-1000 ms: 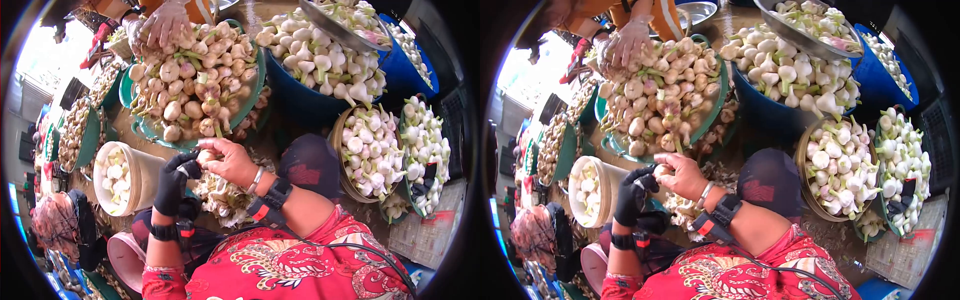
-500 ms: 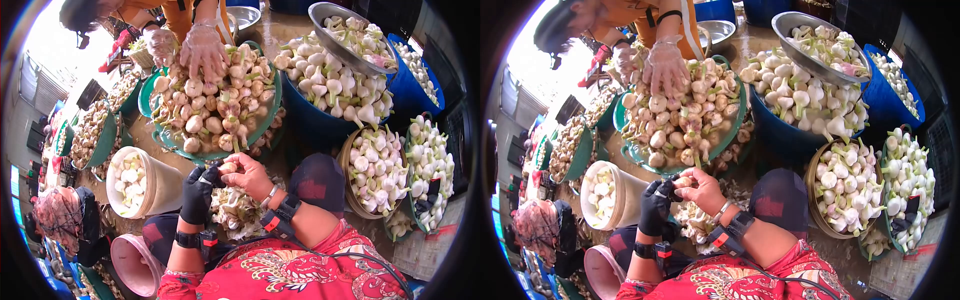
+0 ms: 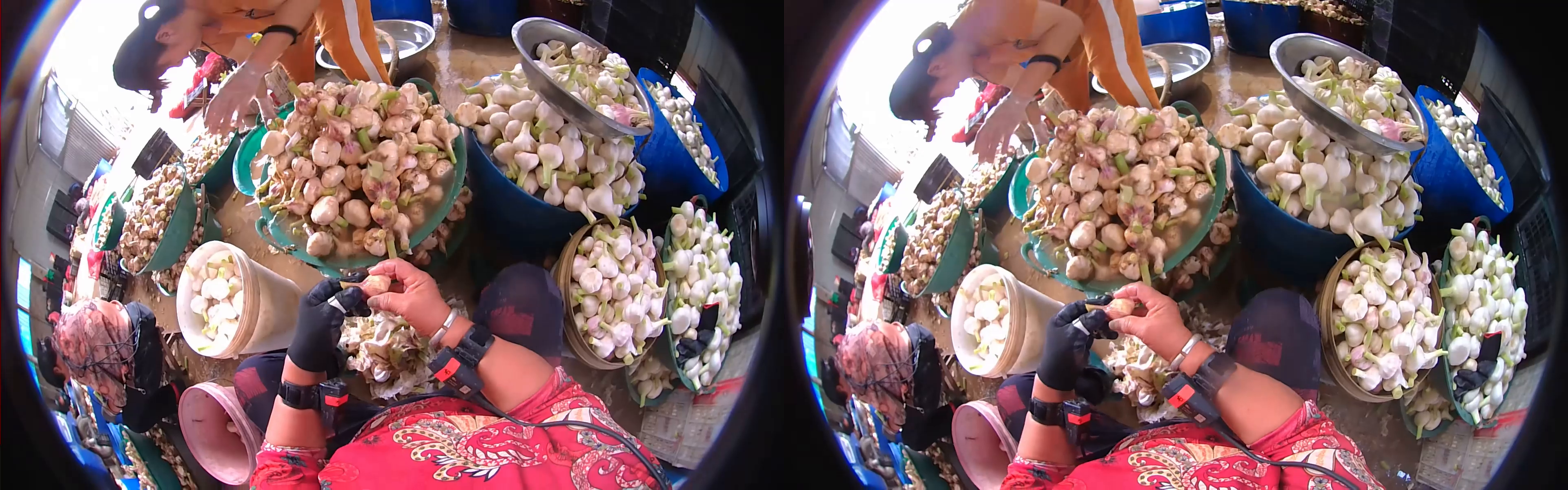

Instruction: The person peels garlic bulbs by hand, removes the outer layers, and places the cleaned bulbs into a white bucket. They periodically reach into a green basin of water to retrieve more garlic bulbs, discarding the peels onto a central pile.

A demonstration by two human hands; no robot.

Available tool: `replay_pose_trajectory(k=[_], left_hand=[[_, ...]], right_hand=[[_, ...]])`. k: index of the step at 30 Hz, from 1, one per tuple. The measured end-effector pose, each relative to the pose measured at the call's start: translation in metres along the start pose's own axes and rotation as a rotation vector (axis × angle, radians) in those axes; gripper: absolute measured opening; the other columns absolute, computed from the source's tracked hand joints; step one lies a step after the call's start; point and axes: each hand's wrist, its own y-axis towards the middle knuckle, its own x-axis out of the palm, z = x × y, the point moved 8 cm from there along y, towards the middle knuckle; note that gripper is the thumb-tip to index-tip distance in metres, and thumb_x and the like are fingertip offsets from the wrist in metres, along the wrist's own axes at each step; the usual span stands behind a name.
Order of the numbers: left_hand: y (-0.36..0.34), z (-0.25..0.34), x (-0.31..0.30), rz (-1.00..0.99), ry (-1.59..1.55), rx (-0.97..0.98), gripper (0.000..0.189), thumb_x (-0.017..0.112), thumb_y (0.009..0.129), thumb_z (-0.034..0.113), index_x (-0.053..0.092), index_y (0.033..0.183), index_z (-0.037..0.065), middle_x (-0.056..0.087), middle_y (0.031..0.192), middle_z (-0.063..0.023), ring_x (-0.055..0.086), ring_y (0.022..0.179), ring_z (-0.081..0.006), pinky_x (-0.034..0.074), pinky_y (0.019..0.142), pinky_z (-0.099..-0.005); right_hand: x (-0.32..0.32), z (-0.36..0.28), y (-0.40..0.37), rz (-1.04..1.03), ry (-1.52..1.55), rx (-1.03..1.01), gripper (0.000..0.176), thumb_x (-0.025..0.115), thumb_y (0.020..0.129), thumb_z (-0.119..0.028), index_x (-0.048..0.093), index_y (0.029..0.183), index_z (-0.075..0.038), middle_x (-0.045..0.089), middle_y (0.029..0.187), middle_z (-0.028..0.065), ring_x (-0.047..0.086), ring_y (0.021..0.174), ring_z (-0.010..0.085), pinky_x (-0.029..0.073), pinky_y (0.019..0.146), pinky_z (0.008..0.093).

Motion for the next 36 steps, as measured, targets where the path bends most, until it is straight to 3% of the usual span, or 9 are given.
replay_pose_trajectory(k=[7, 17, 24, 26, 28, 30, 32, 34, 36], left_hand=[[0.001, -0.012, -0.006, -0.074, 0.012, 0.012, 0.016, 0.053, 0.087, 0.006, 0.063, 0.096, -0.003, 0.065, 0.082, -0.0071, 0.063, 0.071, -0.0143, 0.050, 0.067, -0.0260], [-0.008, 0.003, -0.003, -0.032, 0.068, -0.045, 0.013, 0.058, 0.083, 0.003, 0.064, 0.093, -0.002, 0.065, 0.079, -0.0079, 0.062, 0.067, -0.0157, 0.050, 0.063, -0.0272], [-0.011, 0.010, -0.015, -0.057, 0.341, 0.023, 0.015, 0.063, 0.076, 0.003, 0.065, 0.091, 0.000, 0.065, 0.078, -0.0053, 0.062, 0.070, -0.0165, 0.049, 0.066, -0.0281], [-0.014, 0.039, -0.007, -0.021, 1.032, 0.565, 0.017, 0.063, 0.074, 0.003, 0.065, 0.090, 0.001, 0.066, 0.083, -0.0031, 0.062, 0.075, -0.0164, 0.050, 0.070, -0.0298], [-0.015, 0.039, -0.004, -0.038, 1.088, 0.530, 0.022, 0.064, 0.074, 0.005, 0.066, 0.095, 0.003, 0.067, 0.090, -0.0027, 0.061, 0.080, -0.0155, 0.049, 0.073, -0.0308], [-0.009, 0.023, -0.006, -0.099, 0.535, 0.438, 0.034, 0.067, 0.074, 0.006, 0.063, 0.108, 0.002, 0.065, 0.086, -0.0012, 0.059, 0.079, -0.0138, 0.049, 0.069, -0.0304], [-0.013, 0.012, -0.014, -0.044, 0.410, 0.357, 0.042, 0.064, 0.077, 0.004, 0.059, 0.118, 0.002, 0.064, 0.086, -0.0023, 0.060, 0.078, -0.0137, 0.049, 0.070, -0.0287], [-0.013, -0.027, -0.043, 0.078, 0.297, -0.137, 0.041, 0.060, 0.080, 0.003, 0.055, 0.121, 0.000, 0.062, 0.084, -0.0015, 0.059, 0.075, -0.0115, 0.049, 0.068, -0.0265], [-0.022, -0.030, -0.037, 0.035, 0.220, -0.130, 0.037, 0.058, 0.083, 0.005, 0.056, 0.119, 0.000, 0.062, 0.085, -0.0026, 0.058, 0.072, -0.0103, 0.049, 0.067, -0.0258]], right_hand=[[-0.003, 0.015, -0.002, -0.033, 0.186, 0.238, 0.032, 0.065, 0.081, -0.001, 0.053, 0.110, -0.003, 0.065, 0.094, 0.0086, 0.064, 0.082, 0.0157, 0.053, 0.069, 0.0276], [0.003, 0.008, 0.000, -0.103, 0.060, 0.096, 0.031, 0.064, 0.082, -0.001, 0.053, 0.111, -0.001, 0.064, 0.098, 0.0093, 0.064, 0.088, 0.0158, 0.051, 0.079, 0.0266], [0.020, 0.031, -0.012, -0.358, 0.419, 0.442, 0.034, 0.055, 0.092, -0.025, 0.052, 0.114, -0.001, 0.060, 0.084, 0.0034, 0.057, 0.072, 0.0148, 0.045, 0.061, 0.0245], [0.034, 0.042, -0.029, -0.474, 0.530, 0.712, 0.031, 0.055, 0.091, -0.028, 0.056, 0.108, -0.002, 0.059, 0.081, 0.0036, 0.056, 0.070, 0.0146, 0.044, 0.059, 0.0249], [0.046, 0.044, -0.044, -0.637, 0.577, 0.783, 0.032, 0.055, 0.091, -0.032, 0.058, 0.103, -0.003, 0.059, 0.081, 0.0056, 0.057, 0.068, 0.0152, 0.044, 0.055, 0.0245], [0.049, 0.037, -0.042, -0.691, 0.635, 0.733, 0.030, 0.058, 0.090, -0.030, 0.056, 0.105, -0.004, 0.060, 0.086, 0.0070, 0.059, 0.070, 0.0156, 0.048, 0.057, 0.0256], [0.030, 0.027, -0.023, -0.427, 0.484, 0.599, 0.031, 0.062, 0.088, -0.027, 0.055, 0.109, -0.005, 0.060, 0.090, 0.0073, 0.059, 0.070, 0.0147, 0.049, 0.061, 0.0257], [0.016, 0.023, -0.017, -0.346, 0.379, 0.578, 0.034, 0.064, 0.087, -0.025, 0.053, 0.113, -0.006, 0.061, 0.092, 0.0071, 0.059, 0.071, 0.0140, 0.050, 0.063, 0.0253], [0.016, 0.022, -0.015, -0.328, 0.359, 0.538, 0.034, 0.064, 0.087, -0.026, 0.054, 0.113, -0.008, 0.061, 0.093, 0.0066, 0.060, 0.072, 0.0140, 0.050, 0.063, 0.0249]])
